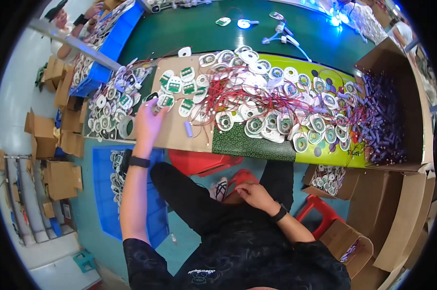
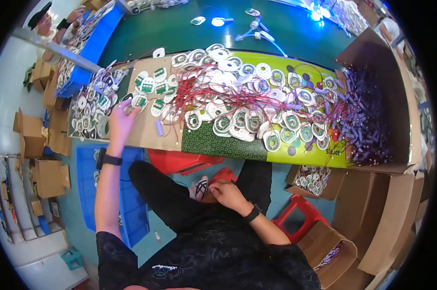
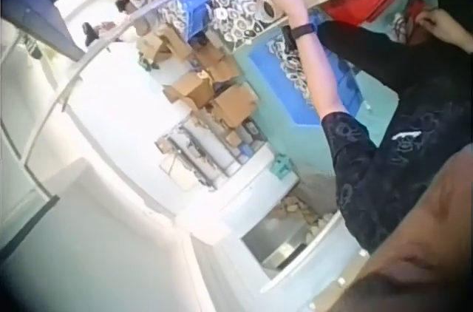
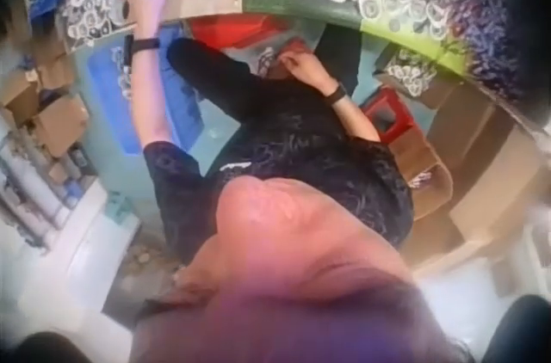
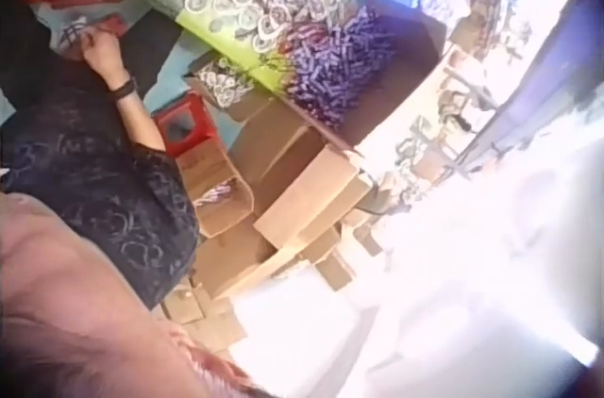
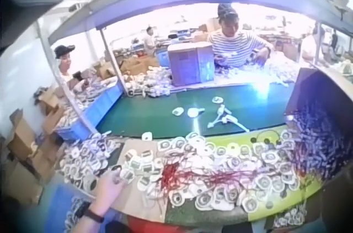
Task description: Assembling small electronic components by attaching straps to circular PCB tags at a factory workbench.
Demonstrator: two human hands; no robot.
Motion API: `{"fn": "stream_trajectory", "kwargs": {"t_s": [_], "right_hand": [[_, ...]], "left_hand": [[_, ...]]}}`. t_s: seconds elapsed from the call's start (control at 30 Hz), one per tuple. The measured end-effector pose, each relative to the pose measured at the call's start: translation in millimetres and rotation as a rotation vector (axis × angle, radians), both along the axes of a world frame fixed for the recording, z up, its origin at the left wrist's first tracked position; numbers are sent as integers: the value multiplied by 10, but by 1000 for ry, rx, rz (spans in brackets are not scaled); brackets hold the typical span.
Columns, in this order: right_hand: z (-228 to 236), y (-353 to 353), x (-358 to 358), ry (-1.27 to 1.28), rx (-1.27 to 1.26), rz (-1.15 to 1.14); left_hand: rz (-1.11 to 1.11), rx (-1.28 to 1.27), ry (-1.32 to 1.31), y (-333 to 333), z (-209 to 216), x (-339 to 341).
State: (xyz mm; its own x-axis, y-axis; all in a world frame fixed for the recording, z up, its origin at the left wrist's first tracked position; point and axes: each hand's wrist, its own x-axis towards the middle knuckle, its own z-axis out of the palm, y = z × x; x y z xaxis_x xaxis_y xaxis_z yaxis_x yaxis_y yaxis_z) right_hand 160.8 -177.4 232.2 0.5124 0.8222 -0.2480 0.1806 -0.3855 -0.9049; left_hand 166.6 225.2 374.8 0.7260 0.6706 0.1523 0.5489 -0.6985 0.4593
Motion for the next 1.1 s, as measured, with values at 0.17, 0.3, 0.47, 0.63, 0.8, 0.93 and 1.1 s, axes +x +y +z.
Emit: {"fn": "stream_trajectory", "kwargs": {"t_s": [0.17,0.3,0.47,0.63,0.8,0.93,1.1], "right_hand": [[227,97,-129,-82,-2,97],[365,63,-127,-128,75,112],[1288,295,197,-122,380,-160],[1609,655,400,512,464,-244],[1330,547,237,878,628,-402],[1145,449,102,941,677,-473],[1453,-93,499,333,414,-419]], "left_hand": [[-78,234,-117,92,-311,-50],[-51,246,-169,46,-207,-87],[-356,-153,-404,-633,256,-172],[-832,-219,-127,-1462,515,-544],[-511,-1036,-400,-1923,120,-744],[-341,-1194,-455,-2258,-205,-710],[-248,-1358,-652,-2397,-411,-703]]}}
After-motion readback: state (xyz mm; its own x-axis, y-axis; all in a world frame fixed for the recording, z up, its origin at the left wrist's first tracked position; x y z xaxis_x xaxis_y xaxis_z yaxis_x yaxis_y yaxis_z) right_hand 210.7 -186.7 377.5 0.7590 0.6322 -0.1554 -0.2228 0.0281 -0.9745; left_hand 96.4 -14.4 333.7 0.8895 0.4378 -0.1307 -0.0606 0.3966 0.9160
